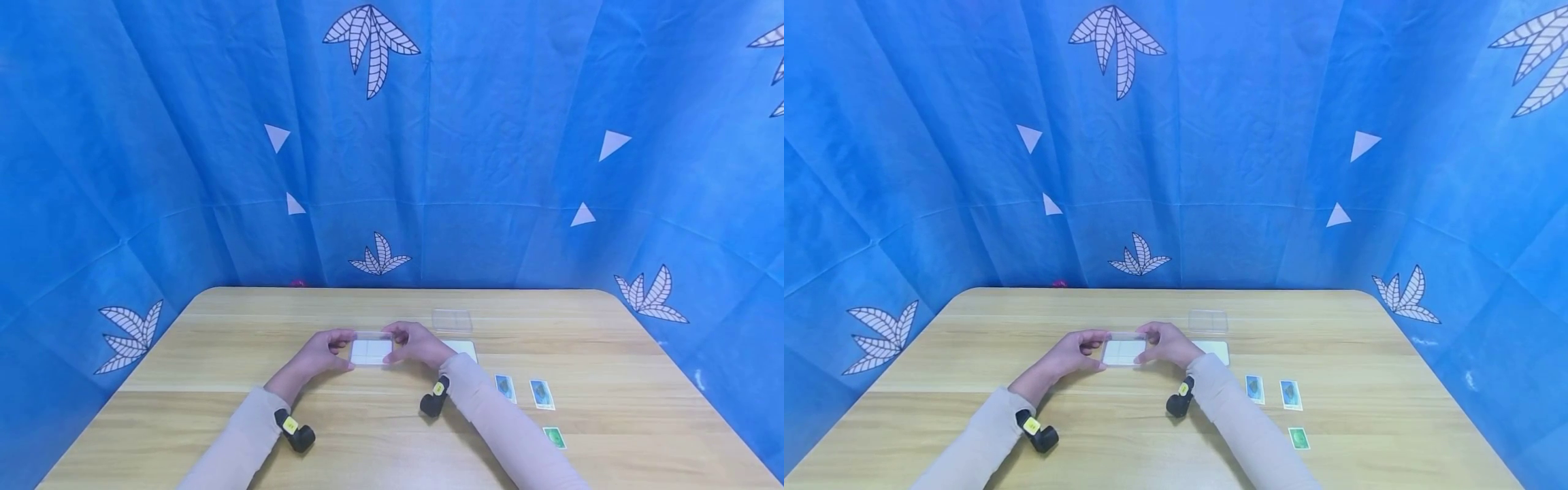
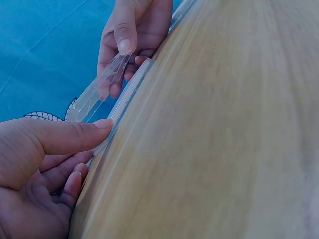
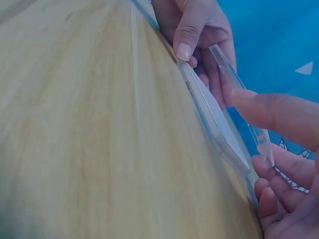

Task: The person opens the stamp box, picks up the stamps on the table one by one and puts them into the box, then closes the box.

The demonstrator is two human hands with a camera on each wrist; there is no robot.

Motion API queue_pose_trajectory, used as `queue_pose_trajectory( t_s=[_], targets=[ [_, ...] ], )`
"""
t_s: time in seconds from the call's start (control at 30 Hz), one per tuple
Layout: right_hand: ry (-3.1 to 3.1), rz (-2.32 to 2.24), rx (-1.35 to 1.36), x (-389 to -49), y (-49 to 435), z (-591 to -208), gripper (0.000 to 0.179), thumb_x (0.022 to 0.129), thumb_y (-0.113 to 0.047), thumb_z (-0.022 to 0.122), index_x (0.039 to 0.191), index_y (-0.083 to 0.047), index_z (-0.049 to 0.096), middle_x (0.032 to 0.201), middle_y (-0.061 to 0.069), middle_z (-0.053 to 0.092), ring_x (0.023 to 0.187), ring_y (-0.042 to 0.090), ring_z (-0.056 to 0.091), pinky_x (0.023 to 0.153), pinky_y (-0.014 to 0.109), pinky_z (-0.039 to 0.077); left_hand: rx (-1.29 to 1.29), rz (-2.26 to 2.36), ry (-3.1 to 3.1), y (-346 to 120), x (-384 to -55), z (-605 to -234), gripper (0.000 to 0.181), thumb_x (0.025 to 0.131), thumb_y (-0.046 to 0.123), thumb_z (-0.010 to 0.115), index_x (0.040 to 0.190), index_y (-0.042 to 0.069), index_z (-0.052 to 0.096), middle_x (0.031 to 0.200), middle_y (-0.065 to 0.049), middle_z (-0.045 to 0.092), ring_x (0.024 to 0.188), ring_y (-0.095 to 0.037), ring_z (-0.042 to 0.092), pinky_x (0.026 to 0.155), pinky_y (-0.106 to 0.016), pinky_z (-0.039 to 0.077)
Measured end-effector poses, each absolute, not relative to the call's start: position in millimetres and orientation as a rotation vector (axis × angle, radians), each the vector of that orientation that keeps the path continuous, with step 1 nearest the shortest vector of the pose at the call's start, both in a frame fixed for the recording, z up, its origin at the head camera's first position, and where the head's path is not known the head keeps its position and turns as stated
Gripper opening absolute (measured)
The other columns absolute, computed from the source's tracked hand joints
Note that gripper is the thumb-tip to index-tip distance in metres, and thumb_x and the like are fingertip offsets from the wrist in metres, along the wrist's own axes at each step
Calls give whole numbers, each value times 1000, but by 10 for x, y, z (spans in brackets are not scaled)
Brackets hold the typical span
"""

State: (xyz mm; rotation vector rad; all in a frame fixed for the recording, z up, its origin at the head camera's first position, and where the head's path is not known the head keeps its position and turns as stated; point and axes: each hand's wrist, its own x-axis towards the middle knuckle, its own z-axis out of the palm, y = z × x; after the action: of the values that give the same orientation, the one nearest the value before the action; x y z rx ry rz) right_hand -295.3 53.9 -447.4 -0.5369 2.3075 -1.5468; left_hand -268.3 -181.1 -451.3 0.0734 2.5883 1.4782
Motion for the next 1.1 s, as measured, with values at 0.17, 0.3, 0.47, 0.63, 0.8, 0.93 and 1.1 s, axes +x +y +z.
queue_pose_trajectory(
  t_s=[0.17, 0.3, 0.47, 0.63, 0.8, 0.93, 1.1],
  targets=[
    [2278, -1583, -485, -2960, 542, -4465, 63, 64, -5, 82, 123, -7, 60, 111, 5, 61, 98, 20, 51, 88, 32, 41, 70, 1479, 2593, -1816, -2672, -4498, 60, 65, 3, 82, 122, 14, 63, 121, -4, 61, 109, -23, 54, 96, -40, 46],
    [2287, -1593, -468, -2960, 552, -4442, 63, 65, -4, 82, 124, -7, 60, 111, 6, 62, 96, 20, 51, 86, 30, 43, 59, 1477, 2590, -1826, -2676, -4516, 61, 65, 5, 82, 122, 14, 63, 122, -4, 61, 109, -23, 54, 95, -40, 46],
    [2279, -1644, -424, -2958, 582, -4373, 63, 68, -5, 80, 127, -7, 58, 116, 8, 61, 97, 22, 51, 81, 28, 44, 74, 1477, 2591, -1832, -2686, -4537, 60, 66, 5, 82, 122, 13, 63, 123, -4, 61, 110, -22, 54, 96, -41, 46],
    [2279, -1682, -370, -3035, 608, -4344, 64, 69, -9, 80, 129, -9, 56, 122, 6, 59, 102, 24, 50, 80, 28, 44, 98, 1488, 2586, -1839, -2695, -4538, 59, 66, 4, 82, 121, 14, 64, 123, -3, 61, 111, -21, 54, 96, -41, 45],
    [2310, -1682, -353, -3107, 580, -4306, 65, 69, -10, 80, 130, -10, 56, 121, 5, 59, 104, 22, 50, 87, 32, 43, 99, 1500, 2581, -1848, -2684, -4522, 60, 66, 4, 82, 122, 14, 63, 124, -3, 61, 112, -21, 54, 96, -39, 45],
    [2343, -1664, -352, -3186, 556, -4305, 65, 69, -9, 79, 130, -9, 56, 124, 5, 59, 108, 23, 50, 93, 36, 44, 100, 1497, 2583, -1846, -2678, -4515, 58, 67, 3, 81, 122, 12, 63, 124, -4, 62, 112, -22, 54, 95, -39, 46],
    [2370, -1654, -304, -3282, 519, -4315, 65, 69, -6, 79, 130, -8, 55, 125, 5, 59, 112, 25, 51, 99, 39, 42, 92, 1502, 2573, -1836, -2668, -4505, 58, 67, 3, 81, 121, 12, 64, 123, -4, 62, 112, -23, 54, 96, -39, 46]
  ],
)
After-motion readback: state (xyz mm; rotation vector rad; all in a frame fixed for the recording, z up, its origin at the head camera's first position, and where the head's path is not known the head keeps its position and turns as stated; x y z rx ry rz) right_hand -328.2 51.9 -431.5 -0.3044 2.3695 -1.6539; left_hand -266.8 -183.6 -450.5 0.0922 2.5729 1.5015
